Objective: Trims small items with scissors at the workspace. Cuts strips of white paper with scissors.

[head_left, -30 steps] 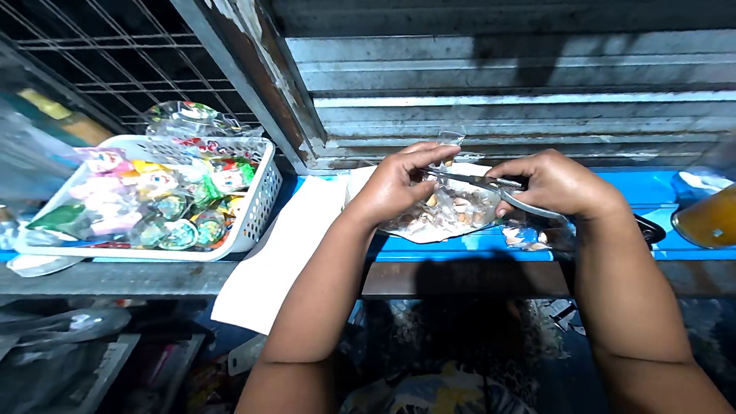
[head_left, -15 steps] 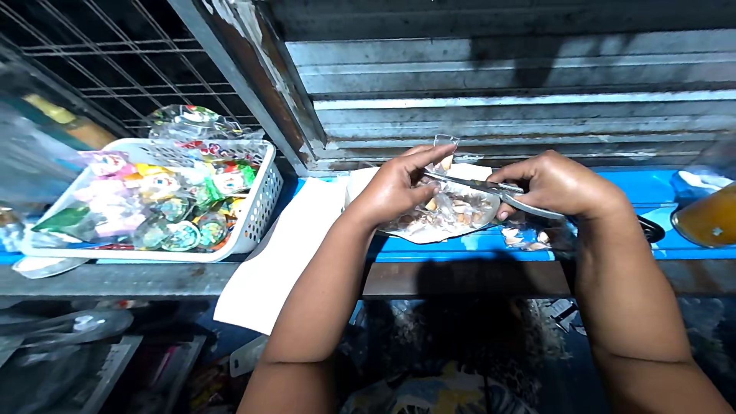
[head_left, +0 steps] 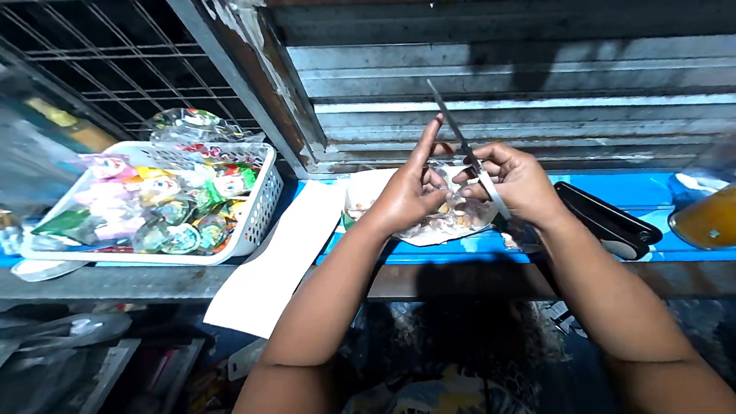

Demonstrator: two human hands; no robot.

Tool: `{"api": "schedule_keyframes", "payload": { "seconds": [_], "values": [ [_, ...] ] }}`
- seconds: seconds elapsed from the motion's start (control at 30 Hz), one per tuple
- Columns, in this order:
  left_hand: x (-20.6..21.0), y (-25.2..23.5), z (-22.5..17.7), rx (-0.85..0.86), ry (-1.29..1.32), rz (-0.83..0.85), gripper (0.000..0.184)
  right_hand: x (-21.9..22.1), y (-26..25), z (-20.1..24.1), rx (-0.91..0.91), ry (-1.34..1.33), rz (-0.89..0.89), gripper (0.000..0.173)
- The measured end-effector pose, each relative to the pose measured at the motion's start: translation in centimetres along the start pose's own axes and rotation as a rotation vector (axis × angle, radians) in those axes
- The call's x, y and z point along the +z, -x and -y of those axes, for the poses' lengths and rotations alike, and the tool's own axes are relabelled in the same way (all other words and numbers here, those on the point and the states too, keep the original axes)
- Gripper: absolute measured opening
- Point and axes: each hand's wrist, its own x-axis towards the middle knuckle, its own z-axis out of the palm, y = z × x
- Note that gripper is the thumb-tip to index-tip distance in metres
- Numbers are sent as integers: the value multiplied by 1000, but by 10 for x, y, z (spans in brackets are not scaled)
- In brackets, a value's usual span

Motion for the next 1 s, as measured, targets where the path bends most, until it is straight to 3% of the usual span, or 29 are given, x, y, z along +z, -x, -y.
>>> {"api": "schedule_keyframes", "payload": {
  "seconds": [0.17, 0.33, 0.5, 0.67, 0.8, 0.9, 1.0],
  "values": [
    [8, -1, 6, 10, -5, -3, 99, 5, 2, -5, -101, 78, -25, 42],
    [8, -2, 5, -174, -125, 138, 100, -4, -3, -6, -210, 106, -204, 39],
    [7, -2, 2, -217, -54, 70, 91, -12, -5, -5, -213, 64, -272, 40],
    [9, 0, -1, -178, 96, 97, 91, -12, -6, -5, -220, 37, -272, 40],
    [11, 3, -2, -110, 191, 139, 77, -12, -6, -6, -232, 35, -284, 40],
    [9, 2, 0, -80, 230, 139, 82, -13, -6, -7, -232, 45, -295, 40],
    [6, 4, 2, -69, 225, 205, 49, -12, -7, -9, -231, 66, -308, 41]
  ]
}}
